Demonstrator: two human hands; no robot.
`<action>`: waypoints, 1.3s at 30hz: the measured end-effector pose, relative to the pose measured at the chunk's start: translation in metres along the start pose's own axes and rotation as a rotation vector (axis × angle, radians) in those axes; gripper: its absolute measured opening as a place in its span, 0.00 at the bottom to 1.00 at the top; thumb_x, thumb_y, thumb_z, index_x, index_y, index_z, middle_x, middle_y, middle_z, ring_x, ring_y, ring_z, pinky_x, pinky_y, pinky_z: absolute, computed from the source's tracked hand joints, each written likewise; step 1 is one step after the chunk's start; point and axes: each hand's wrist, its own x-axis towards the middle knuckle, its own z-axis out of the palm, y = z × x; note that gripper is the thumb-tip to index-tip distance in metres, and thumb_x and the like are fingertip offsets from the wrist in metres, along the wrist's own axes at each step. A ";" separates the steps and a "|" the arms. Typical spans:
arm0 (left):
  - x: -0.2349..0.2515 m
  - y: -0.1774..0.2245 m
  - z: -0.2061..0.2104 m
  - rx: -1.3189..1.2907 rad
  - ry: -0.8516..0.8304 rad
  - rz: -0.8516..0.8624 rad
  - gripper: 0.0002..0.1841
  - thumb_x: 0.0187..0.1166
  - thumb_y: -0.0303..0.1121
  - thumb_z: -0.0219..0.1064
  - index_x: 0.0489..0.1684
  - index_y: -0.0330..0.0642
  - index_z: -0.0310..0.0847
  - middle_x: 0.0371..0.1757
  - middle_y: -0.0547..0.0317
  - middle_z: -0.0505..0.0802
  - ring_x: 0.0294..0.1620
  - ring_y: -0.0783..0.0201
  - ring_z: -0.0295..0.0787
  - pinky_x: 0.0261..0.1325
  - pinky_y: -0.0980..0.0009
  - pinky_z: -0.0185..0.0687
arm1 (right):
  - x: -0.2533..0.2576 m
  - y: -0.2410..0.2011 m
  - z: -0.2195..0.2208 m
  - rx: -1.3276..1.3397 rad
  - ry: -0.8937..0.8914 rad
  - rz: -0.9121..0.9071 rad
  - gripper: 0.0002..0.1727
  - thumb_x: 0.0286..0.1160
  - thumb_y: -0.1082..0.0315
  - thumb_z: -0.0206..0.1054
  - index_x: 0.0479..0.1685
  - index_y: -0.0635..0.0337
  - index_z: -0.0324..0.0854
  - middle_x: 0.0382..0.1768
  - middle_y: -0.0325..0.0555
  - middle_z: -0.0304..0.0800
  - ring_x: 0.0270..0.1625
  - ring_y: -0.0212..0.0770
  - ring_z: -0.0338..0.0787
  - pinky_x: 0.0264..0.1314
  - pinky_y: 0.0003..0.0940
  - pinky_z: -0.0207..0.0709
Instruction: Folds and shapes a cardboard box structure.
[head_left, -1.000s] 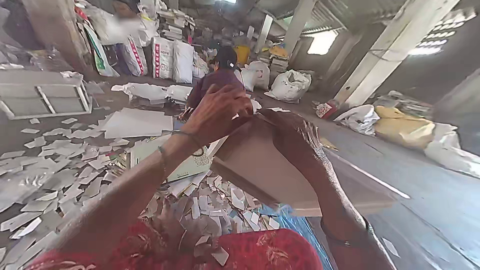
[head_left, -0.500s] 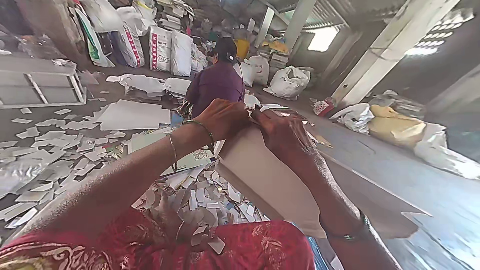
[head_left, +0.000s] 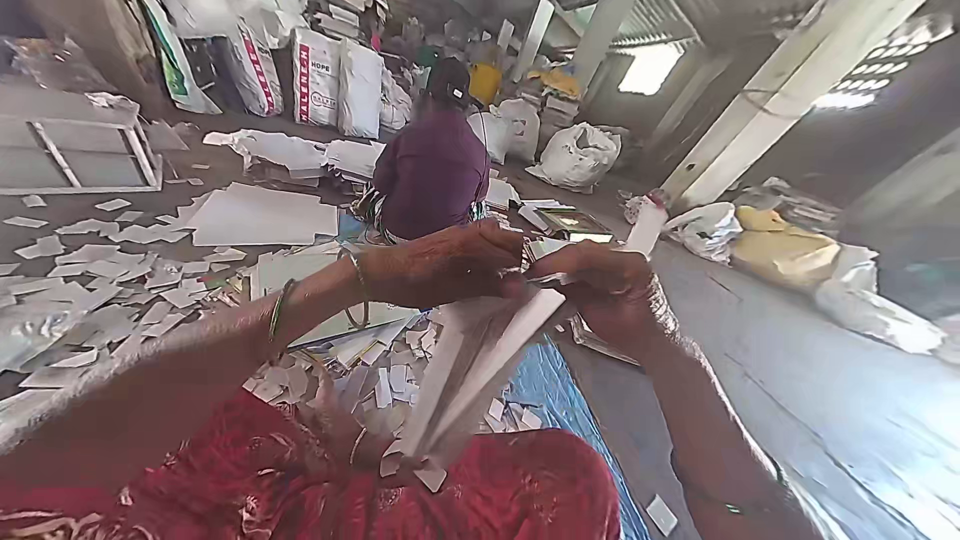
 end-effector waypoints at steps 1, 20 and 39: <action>-0.002 0.003 0.000 0.030 0.064 0.001 0.16 0.86 0.35 0.59 0.35 0.34 0.91 0.38 0.57 0.88 0.46 0.67 0.76 0.52 0.71 0.66 | 0.000 -0.005 0.002 0.036 0.024 0.041 0.09 0.76 0.74 0.66 0.46 0.56 0.90 0.44 0.32 0.94 0.49 0.20 0.89 0.59 0.20 0.81; -0.243 -0.061 -0.050 0.576 0.270 -1.069 0.29 0.79 0.42 0.72 0.79 0.44 0.73 0.83 0.36 0.72 0.79 0.25 0.68 0.68 0.19 0.61 | -0.012 0.046 -0.030 -0.475 0.549 0.361 0.15 0.87 0.66 0.61 0.63 0.64 0.82 0.52 0.53 0.90 0.52 0.36 0.90 0.58 0.35 0.83; -0.259 -0.067 0.134 -0.779 1.106 -1.210 0.14 0.75 0.24 0.68 0.57 0.41 0.77 0.43 0.67 0.93 0.44 0.73 0.92 0.53 0.70 0.91 | -0.034 0.128 0.084 0.337 0.489 0.858 0.27 0.83 0.62 0.66 0.79 0.51 0.67 0.65 0.31 0.84 0.65 0.27 0.86 0.69 0.30 0.82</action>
